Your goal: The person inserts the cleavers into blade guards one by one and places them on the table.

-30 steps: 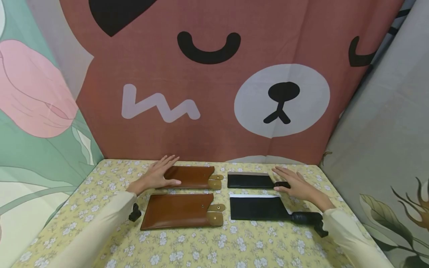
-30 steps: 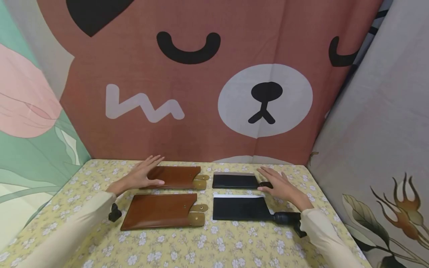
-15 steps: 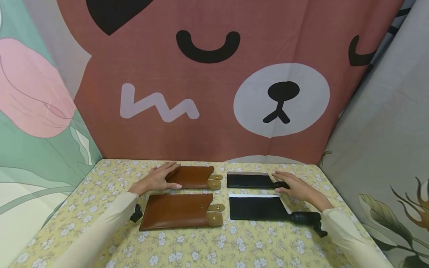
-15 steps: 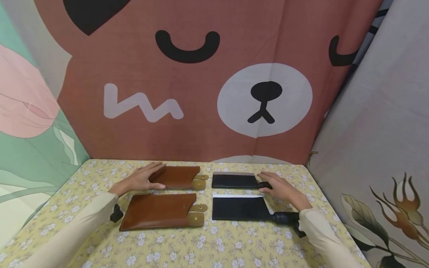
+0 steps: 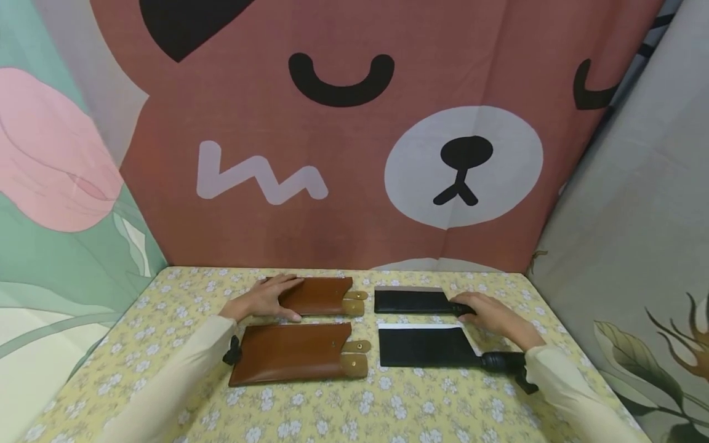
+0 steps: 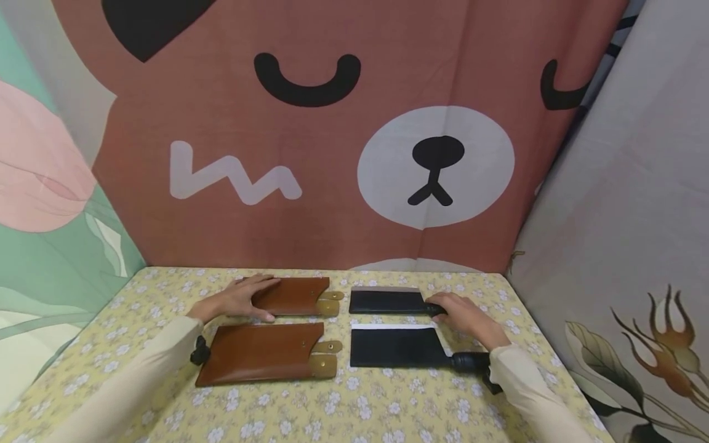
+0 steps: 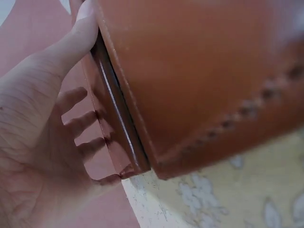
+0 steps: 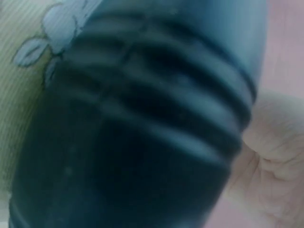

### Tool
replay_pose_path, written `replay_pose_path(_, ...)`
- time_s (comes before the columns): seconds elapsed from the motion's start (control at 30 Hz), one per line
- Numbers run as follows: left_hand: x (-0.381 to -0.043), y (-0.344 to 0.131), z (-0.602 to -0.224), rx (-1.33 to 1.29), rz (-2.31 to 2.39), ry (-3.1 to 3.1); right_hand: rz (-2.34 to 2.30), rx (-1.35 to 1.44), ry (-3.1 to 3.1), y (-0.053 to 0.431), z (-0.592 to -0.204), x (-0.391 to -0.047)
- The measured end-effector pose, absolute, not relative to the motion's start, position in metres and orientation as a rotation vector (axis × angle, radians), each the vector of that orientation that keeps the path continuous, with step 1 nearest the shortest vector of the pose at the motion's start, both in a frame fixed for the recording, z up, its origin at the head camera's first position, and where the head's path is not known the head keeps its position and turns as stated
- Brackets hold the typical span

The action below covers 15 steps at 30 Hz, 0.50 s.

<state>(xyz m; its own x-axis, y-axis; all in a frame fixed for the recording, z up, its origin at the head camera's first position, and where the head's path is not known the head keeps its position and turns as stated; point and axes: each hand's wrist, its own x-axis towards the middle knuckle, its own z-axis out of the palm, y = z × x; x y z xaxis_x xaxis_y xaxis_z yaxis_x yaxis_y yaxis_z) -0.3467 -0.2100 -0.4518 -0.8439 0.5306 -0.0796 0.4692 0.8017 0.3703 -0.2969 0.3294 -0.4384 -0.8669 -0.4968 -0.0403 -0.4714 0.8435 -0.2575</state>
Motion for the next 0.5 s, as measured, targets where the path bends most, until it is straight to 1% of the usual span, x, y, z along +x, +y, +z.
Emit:
replay_pose_path(0.2,-0.3492,-0.2067,-0.4512,0.808,0.523,2.773,-0.378,-0.792,2.936,0.3311,-0.4382,-0.2934)
replay_pose_path(0.5,-0.3506,-0.2066,-0.4529,0.765,0.506,2.773,-0.399,-0.878,2.945,0.3294,-0.4387,-0.2939)
